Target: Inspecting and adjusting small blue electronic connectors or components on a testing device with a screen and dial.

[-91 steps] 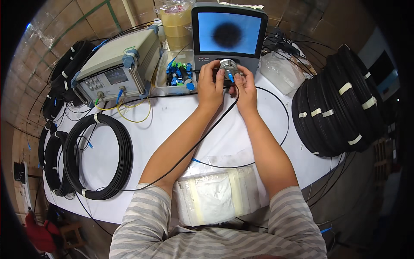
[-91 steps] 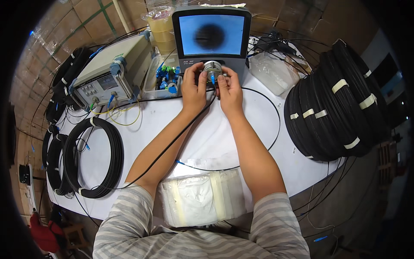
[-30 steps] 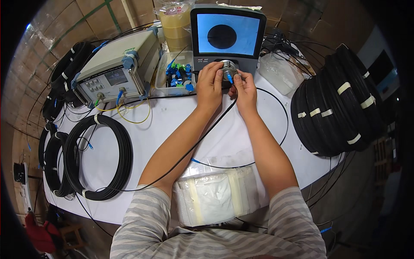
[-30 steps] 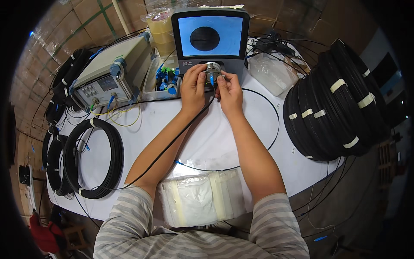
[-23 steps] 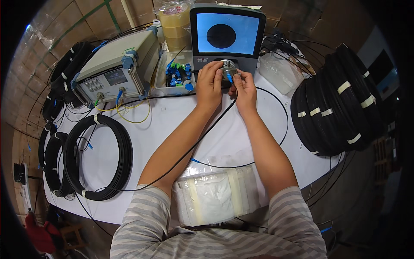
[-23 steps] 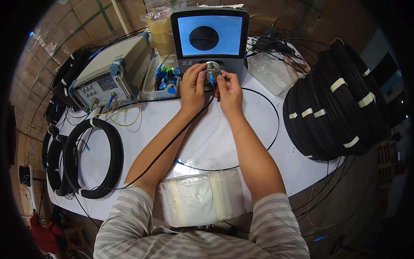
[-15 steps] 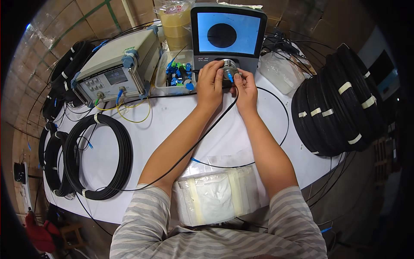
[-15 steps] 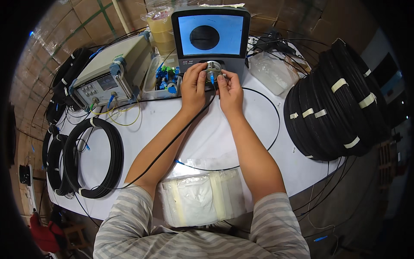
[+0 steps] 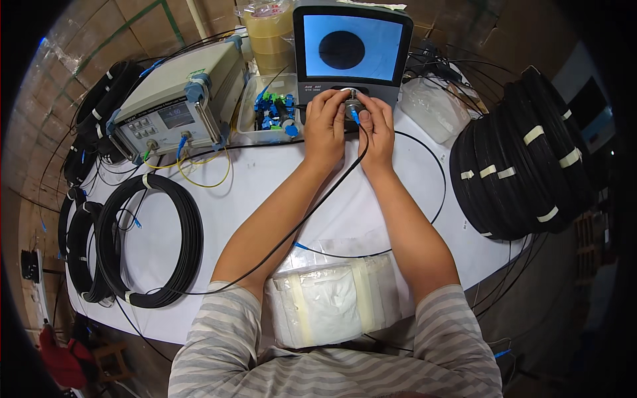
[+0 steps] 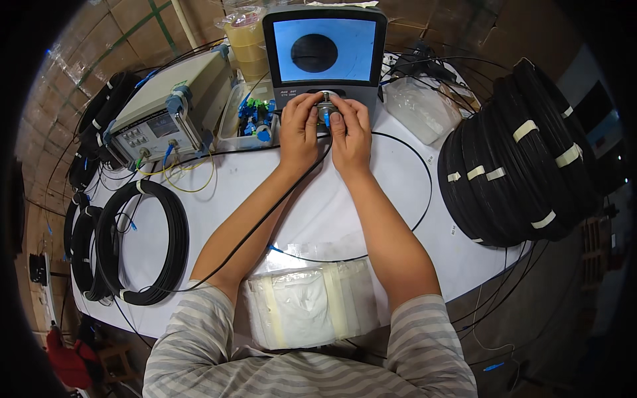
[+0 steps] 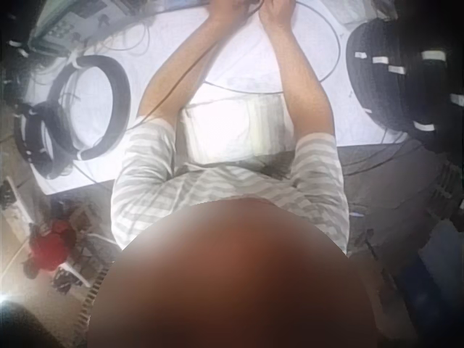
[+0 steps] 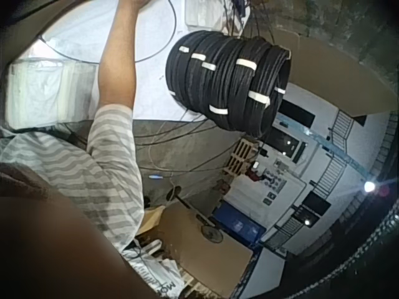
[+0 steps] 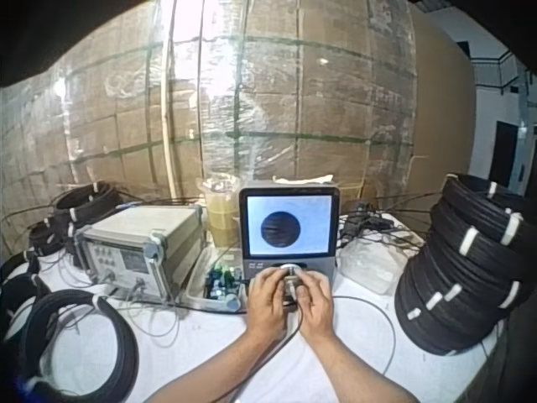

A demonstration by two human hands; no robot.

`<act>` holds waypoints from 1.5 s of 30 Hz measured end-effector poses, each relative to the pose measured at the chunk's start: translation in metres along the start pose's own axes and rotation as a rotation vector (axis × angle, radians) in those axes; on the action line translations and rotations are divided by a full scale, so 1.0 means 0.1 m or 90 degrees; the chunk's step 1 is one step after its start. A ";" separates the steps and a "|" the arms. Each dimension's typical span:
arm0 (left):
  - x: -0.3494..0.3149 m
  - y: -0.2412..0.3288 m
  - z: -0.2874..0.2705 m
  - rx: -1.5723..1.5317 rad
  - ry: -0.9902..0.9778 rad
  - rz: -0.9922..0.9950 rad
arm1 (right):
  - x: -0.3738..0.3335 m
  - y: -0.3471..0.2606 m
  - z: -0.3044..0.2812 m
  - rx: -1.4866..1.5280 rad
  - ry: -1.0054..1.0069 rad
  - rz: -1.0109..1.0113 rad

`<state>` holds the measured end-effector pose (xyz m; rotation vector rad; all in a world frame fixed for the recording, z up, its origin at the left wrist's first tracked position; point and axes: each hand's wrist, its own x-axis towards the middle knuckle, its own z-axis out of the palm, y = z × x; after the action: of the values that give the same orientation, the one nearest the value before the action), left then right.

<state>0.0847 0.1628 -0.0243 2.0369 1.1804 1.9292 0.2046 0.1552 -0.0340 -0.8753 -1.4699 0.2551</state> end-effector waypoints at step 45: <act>0.01 -0.02 -0.01 -0.005 -0.011 0.006 | 0.01 0.03 0.04 -0.016 0.069 -0.027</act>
<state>0.0829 0.1642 -0.0240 2.0534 1.1595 1.9135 0.2018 0.1591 -0.0353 -0.8648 -1.3918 0.1553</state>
